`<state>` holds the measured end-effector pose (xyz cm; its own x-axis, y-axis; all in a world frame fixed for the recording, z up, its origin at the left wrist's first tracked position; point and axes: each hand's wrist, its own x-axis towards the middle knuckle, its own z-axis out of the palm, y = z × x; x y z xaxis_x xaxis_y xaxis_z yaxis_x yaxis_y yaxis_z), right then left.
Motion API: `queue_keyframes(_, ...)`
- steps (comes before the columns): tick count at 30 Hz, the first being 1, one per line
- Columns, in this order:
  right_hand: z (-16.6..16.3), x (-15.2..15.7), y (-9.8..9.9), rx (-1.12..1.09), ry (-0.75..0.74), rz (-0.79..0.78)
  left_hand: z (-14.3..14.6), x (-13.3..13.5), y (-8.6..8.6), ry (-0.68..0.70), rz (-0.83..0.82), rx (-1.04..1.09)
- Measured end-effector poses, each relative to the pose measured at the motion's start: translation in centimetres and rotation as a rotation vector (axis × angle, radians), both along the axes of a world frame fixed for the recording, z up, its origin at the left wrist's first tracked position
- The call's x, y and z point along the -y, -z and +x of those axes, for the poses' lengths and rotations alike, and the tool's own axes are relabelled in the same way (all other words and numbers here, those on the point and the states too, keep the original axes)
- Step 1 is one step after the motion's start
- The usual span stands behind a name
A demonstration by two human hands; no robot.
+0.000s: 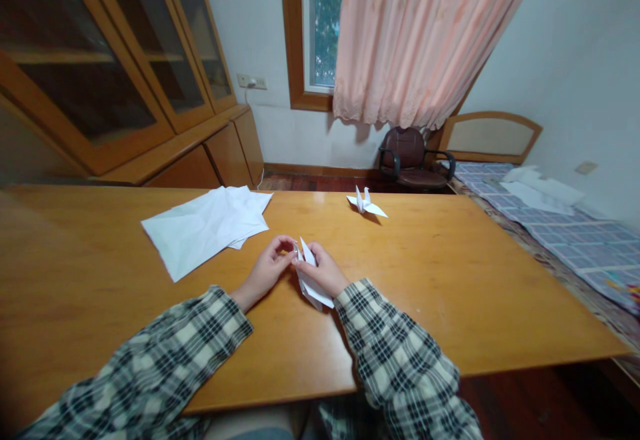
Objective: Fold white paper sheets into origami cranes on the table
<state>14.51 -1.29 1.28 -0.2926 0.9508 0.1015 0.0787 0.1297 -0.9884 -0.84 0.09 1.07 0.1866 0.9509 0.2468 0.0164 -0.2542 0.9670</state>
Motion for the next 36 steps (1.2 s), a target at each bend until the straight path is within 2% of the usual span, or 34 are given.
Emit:
queue_keyframes(7, 0.0, 0.0, -0.4, 0.017, 0.004, 0.003, -0.1, 0.1, -0.1, -0.029, 0.054, -0.061)
queue_keyframes(15, -0.1, 0.0, -0.2, -0.088, 0.0, -0.005, -0.4, 0.4, -0.8, -0.053, 0.196, -0.185)
queue_keyframes(21, -0.1, -0.1, -0.3, -0.096, -0.006, -0.016, -0.7, 0.4, -0.9, -0.034, 0.265, -0.247)
queue_keyframes(30, -0.1, 0.0, -0.5, -0.059, -0.009, -0.043, -1.8, -0.3, -0.9, -0.004, 0.454, -0.393)
queue_keyframes(36, -0.1, 0.0, -0.6, -0.076, 0.01, -0.036, -1.8, 0.0, -1.1, -0.075, 0.544, -0.475)
